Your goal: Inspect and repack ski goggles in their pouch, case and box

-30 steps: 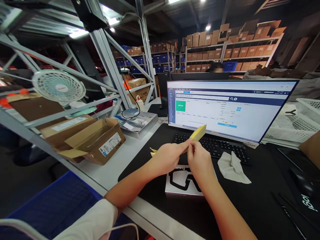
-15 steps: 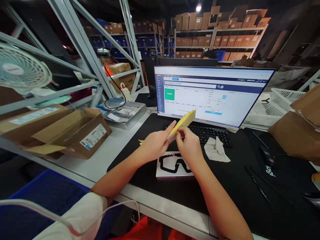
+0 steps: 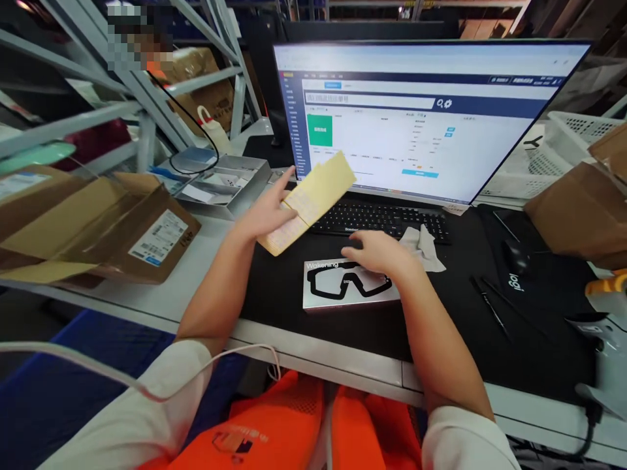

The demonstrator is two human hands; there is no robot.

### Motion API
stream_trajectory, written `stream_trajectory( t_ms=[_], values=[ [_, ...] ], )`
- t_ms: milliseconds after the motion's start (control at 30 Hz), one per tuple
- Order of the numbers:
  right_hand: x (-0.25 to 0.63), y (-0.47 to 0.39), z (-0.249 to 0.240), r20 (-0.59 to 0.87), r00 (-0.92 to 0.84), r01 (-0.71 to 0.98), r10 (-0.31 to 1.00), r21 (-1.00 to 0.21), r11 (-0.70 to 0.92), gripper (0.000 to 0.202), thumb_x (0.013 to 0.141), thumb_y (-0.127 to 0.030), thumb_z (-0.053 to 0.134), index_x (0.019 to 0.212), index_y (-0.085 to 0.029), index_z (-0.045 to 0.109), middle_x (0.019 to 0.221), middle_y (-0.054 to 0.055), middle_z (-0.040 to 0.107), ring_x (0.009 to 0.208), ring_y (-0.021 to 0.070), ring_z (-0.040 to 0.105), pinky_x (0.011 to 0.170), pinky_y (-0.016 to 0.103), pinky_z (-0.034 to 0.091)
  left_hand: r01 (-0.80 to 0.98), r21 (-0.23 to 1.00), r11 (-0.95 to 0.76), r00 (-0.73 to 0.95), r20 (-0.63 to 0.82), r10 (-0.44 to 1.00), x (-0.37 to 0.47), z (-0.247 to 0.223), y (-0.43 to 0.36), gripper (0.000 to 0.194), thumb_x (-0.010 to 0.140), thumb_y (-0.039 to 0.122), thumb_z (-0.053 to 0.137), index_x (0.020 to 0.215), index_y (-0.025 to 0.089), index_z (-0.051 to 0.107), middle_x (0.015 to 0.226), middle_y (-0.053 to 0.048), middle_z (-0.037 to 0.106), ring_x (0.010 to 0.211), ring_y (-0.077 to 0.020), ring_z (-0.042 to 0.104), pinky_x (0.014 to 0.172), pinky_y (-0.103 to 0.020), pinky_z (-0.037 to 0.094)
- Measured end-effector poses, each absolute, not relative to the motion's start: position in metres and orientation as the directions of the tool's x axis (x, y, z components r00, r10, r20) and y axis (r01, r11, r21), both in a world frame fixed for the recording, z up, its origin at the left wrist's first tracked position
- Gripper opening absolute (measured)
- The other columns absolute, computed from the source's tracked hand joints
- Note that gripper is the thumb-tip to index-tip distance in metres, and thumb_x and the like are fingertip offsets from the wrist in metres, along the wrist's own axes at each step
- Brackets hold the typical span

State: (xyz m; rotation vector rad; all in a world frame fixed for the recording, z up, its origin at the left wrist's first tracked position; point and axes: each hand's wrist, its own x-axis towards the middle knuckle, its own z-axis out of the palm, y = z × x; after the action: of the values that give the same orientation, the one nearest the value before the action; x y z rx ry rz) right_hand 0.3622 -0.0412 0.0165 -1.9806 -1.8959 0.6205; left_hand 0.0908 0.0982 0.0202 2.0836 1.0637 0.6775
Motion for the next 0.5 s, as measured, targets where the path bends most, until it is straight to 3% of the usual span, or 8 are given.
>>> stream_trajectory(
  t_ms=[100, 200, 300, 400, 500],
  values=[
    [0.36, -0.06, 0.009, -0.262, -0.071, 0.889, 0.962, -0.455, -0.058, 0.026, 0.086, -0.043, 0.091, 0.106, -0.027, 0.089, 0.103, 0.009, 0.089, 0.088, 0.0318, 0.082, 0.079, 0.039, 0.06, 0.492, 0.844, -0.214, 0.468, -0.05, 0.882, 0.062, 0.0, 0.137, 0.12, 0.084, 0.021, 0.077, 0.187, 0.014, 0.014, 0.129, -0.014, 0.083, 0.094, -0.0272, 0.08, 0.095, -0.044, 0.067],
    [0.363, -0.092, 0.004, -0.157, -0.156, 0.887, 0.975, -0.457, 0.068, 0.029, 0.093, -0.04, 0.087, 0.12, -0.029, 0.088, 0.114, 0.008, 0.089, 0.097, 0.0316, 0.083, 0.087, 0.041, 0.061, 0.451, 0.89, -0.067, 0.425, -0.148, 0.893, 0.037, -0.029, 0.165, 0.123, 0.081, 0.032, 0.089, 0.184, 0.012, 0.024, 0.114, -0.013, 0.084, 0.087, -0.0281, 0.08, 0.086, -0.043, 0.068],
    [0.368, -0.126, 0.0, 0.001, -0.245, 0.878, 0.97, -0.424, 0.222, 0.034, 0.099, -0.036, 0.082, 0.132, -0.029, 0.084, 0.13, 0.009, 0.086, 0.118, 0.0331, 0.081, 0.105, 0.048, 0.06, 0.499, 0.866, 0.027, 0.348, -0.229, 0.909, 0.021, -0.053, 0.18, 0.129, 0.082, 0.046, 0.095, 0.183, 0.013, 0.023, 0.115, -0.014, 0.084, 0.095, -0.0332, 0.083, 0.087, -0.045, 0.067],
    [0.371, -0.151, -0.004, 0.118, -0.289, 0.888, 0.95, -0.338, 0.312, 0.036, 0.105, -0.034, 0.075, 0.14, -0.025, 0.079, 0.139, 0.014, 0.083, 0.128, 0.0346, 0.078, 0.109, 0.052, 0.059, 0.731, 0.678, 0.071, 0.228, -0.341, 0.912, 0.009, -0.061, 0.189, 0.126, 0.086, 0.051, 0.095, 0.184, 0.017, 0.024, 0.129, -0.015, 0.083, 0.107, -0.0343, 0.083, 0.097, -0.042, 0.065],
    [0.37, -0.16, -0.007, 0.149, -0.318, 0.893, 0.936, -0.284, 0.349, 0.038, 0.108, -0.033, 0.071, 0.145, -0.025, 0.076, 0.142, 0.016, 0.081, 0.13, 0.0351, 0.078, 0.106, 0.052, 0.059, 0.92, 0.392, 0.024, 0.113, -0.323, 0.939, 0.01, -0.055, 0.189, 0.113, 0.084, 0.041, 0.097, 0.179, 0.017, 0.041, 0.153, -0.02, 0.072, 0.129, -0.04, 0.075, 0.112, -0.045, 0.06]
  ],
)
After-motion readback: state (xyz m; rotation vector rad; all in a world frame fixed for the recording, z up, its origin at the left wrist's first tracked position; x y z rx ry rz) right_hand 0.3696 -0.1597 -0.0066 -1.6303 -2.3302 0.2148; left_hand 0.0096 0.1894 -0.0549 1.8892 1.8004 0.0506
